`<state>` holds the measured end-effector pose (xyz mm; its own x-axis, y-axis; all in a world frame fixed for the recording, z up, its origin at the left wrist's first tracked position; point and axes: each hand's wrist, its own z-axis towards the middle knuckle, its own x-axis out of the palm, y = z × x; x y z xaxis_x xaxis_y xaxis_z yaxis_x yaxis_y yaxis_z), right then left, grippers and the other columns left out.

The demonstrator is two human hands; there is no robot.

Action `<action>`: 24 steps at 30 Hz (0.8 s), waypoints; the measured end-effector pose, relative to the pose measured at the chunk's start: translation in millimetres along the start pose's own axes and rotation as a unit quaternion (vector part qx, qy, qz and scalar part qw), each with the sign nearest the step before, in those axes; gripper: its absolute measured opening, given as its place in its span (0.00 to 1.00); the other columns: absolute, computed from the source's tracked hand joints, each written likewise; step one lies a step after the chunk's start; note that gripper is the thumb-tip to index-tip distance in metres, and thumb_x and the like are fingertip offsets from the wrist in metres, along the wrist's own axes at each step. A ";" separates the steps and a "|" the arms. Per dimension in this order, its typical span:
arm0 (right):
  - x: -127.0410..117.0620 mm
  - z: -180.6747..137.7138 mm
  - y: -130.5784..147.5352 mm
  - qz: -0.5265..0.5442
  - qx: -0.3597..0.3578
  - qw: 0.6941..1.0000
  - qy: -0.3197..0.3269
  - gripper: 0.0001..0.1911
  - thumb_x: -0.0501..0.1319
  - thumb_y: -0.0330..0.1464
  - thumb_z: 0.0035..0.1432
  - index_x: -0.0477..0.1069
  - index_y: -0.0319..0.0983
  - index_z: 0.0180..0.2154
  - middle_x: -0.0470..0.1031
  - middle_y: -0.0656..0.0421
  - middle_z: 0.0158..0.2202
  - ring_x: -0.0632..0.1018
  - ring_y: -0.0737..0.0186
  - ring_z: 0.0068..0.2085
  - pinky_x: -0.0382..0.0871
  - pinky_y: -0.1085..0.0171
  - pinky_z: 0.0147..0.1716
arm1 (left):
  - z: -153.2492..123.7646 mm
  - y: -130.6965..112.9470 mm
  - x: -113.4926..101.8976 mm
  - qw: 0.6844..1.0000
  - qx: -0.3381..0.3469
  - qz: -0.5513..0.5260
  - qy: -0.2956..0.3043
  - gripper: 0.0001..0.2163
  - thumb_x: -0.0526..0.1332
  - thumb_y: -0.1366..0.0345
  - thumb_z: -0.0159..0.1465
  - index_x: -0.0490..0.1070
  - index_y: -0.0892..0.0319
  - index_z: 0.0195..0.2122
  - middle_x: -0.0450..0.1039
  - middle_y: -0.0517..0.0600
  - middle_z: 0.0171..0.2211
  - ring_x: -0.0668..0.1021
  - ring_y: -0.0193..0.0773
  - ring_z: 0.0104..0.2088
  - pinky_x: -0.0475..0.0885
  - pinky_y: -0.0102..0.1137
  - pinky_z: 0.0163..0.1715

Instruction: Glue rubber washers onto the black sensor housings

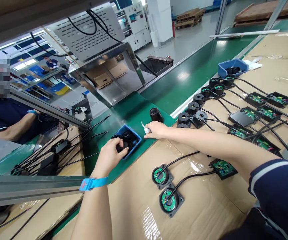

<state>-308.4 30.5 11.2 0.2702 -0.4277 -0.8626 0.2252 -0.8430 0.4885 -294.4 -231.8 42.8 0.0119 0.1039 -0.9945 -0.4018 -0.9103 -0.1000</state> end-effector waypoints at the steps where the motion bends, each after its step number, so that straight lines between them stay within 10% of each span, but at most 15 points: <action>1: 0.2 -0.2 -0.1 -0.003 0.001 1.000 0.001 0.19 0.63 0.41 0.69 0.71 0.38 0.57 0.74 0.52 0.56 0.78 0.54 0.53 0.77 0.50 0.51 | 0.9 0.3 1.1 1.000 0.009 0.005 0.013 0.10 0.64 0.58 0.64 0.70 0.57 0.41 0.75 0.51 0.43 0.77 0.40 0.42 0.74 0.37 0.44; 10: -7.3 -6.5 5.1 0.017 0.013 1.000 -0.004 0.19 0.63 0.41 0.69 0.71 0.38 0.57 0.74 0.52 0.57 0.78 0.54 0.53 0.77 0.50 0.52 | 19.6 -2.6 4.2 0.990 0.060 0.055 0.118 0.16 0.65 0.56 0.68 0.72 0.58 0.53 0.75 0.53 0.51 0.78 0.42 0.48 0.76 0.45 0.51; 16: -38.2 -62.8 6.0 0.078 -0.012 0.995 -0.054 0.17 0.61 0.44 0.70 0.73 0.36 0.46 0.78 0.55 0.43 0.79 0.58 0.44 0.74 0.58 0.45 | 17.4 -11.2 -18.7 0.996 0.063 0.032 0.057 0.16 0.65 0.59 0.63 0.76 0.56 0.51 0.79 0.55 0.47 0.81 0.48 0.46 0.76 0.43 0.49; 24: -37.0 -191.4 2.8 0.169 -0.082 0.981 -0.045 0.16 0.57 0.44 0.70 0.67 0.40 0.35 0.70 0.62 0.28 0.70 0.65 0.30 0.59 0.65 0.32 | -121.1 -51.2 2.0 0.990 0.089 -0.101 -0.032 0.14 0.62 0.53 0.64 0.76 0.49 0.49 0.82 0.48 0.43 0.84 0.44 0.40 0.80 0.35 0.41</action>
<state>-138.6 106.4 69.7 0.2733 -0.7065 -0.6528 0.2875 -0.5876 0.7564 -162.9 -233.5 42.2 0.0536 0.3068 -0.9503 -0.5515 -0.7842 -0.2842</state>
